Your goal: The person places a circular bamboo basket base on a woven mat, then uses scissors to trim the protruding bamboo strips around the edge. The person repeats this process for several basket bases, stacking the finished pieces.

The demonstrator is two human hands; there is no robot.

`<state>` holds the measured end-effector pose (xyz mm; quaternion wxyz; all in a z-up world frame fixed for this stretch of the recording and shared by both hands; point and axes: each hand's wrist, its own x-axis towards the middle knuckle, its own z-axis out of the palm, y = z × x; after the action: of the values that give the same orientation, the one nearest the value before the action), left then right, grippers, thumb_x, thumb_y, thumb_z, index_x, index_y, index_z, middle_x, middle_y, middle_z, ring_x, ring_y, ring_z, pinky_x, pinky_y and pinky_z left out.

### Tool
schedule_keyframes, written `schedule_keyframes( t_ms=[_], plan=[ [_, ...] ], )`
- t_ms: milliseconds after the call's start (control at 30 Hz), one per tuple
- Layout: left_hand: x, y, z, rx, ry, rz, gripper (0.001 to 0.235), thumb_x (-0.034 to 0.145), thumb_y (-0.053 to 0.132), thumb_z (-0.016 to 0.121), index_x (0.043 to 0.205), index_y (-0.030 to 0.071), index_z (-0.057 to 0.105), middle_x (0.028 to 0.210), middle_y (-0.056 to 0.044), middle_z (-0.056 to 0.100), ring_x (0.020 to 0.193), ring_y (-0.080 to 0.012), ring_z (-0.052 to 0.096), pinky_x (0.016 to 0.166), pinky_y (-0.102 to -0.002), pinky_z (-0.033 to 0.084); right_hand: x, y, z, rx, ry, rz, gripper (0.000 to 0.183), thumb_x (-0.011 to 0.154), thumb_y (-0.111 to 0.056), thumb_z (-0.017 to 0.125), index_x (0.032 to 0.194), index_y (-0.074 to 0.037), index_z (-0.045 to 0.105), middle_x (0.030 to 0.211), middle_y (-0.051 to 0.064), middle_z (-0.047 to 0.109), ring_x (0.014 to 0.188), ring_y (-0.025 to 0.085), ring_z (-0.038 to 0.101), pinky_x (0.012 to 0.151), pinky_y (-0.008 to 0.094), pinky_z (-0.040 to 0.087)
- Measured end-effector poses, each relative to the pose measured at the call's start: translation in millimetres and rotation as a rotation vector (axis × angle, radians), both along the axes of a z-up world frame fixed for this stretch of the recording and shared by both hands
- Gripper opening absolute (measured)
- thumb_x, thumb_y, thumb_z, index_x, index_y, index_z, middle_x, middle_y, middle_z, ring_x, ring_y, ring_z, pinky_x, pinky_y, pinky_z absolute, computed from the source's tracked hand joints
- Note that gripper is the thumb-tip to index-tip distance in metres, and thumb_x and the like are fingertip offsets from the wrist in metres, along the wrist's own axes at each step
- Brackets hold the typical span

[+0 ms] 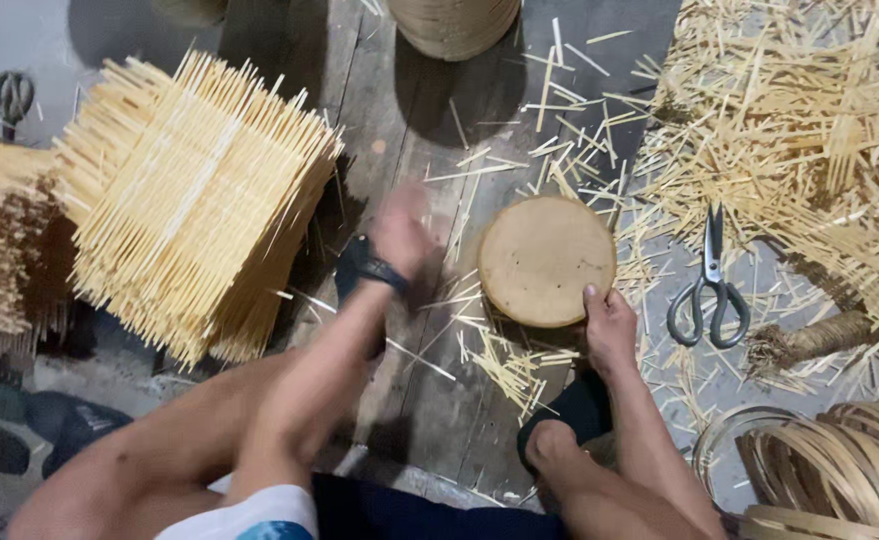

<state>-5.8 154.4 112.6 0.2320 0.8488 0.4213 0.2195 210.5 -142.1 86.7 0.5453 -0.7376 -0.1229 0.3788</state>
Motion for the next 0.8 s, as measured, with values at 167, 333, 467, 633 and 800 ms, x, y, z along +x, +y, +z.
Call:
schedule_keyframes(
  t_ms=[167, 333, 467, 633, 800],
  plan=[
    [-129, 122, 87, 0.039, 0.84, 0.383, 0.116, 0.057, 0.045, 0.097, 0.145, -0.007, 0.044, 0.148, -0.039, 0.042, 0.135, -0.0552, 0.042, 0.109, -0.059, 0.039, -2, -24, -8, -0.048, 0.269, -0.122, 0.037, 0.106, -0.036, 0.057, 0.113, 0.0, 0.065, 0.088, 0.009, 0.069, 0.069, 0.018, 0.066, 0.059, 0.03, 0.056],
    [-182, 144, 109, -0.381, 0.671, 0.371, 0.075, 0.072, 0.054, 0.086, 0.121, -0.001, 0.072, 0.127, -0.03, 0.074, 0.117, -0.0412, 0.071, 0.105, -0.047, 0.056, 2, -40, -18, -0.033, 0.301, -0.105, 0.039, 0.108, -0.038, 0.055, 0.106, 0.0, 0.064, 0.085, 0.008, 0.067, 0.069, 0.017, 0.065, 0.059, 0.029, 0.055],
    [-195, 145, 112, -0.069, 0.645, 0.196, 0.07, 0.061, 0.059, 0.096, 0.091, 0.002, 0.069, 0.116, -0.027, 0.068, 0.104, -0.0444, 0.066, 0.087, -0.052, 0.055, 1, -46, -22, -0.017, 0.288, -0.103, 0.038, 0.108, -0.036, 0.053, 0.107, 0.0, 0.064, 0.089, 0.01, 0.068, 0.074, 0.018, 0.068, 0.062, 0.03, 0.057],
    [-201, 138, 113, -0.131, 0.781, 0.172, 0.06, 0.07, 0.059, 0.091, 0.081, 0.003, 0.072, 0.104, -0.022, 0.069, 0.092, -0.0408, 0.068, 0.084, -0.051, 0.055, -2, -50, -27, -0.025, 0.322, -0.119, 0.035, 0.109, -0.034, 0.053, 0.111, -0.001, 0.062, 0.092, 0.012, 0.068, 0.076, 0.02, 0.069, 0.063, 0.031, 0.057],
    [-208, 139, 118, -0.182, 0.648, 0.153, 0.047, 0.071, 0.048, 0.088, 0.09, 0.008, 0.073, 0.087, -0.022, 0.071, 0.083, -0.0394, 0.069, 0.079, -0.049, 0.056, -6, -59, -29, -0.031, 0.325, -0.095, 0.032, 0.108, -0.032, 0.053, 0.112, -0.001, 0.062, 0.094, 0.013, 0.07, 0.077, 0.021, 0.07, 0.066, 0.032, 0.06]
  ],
)
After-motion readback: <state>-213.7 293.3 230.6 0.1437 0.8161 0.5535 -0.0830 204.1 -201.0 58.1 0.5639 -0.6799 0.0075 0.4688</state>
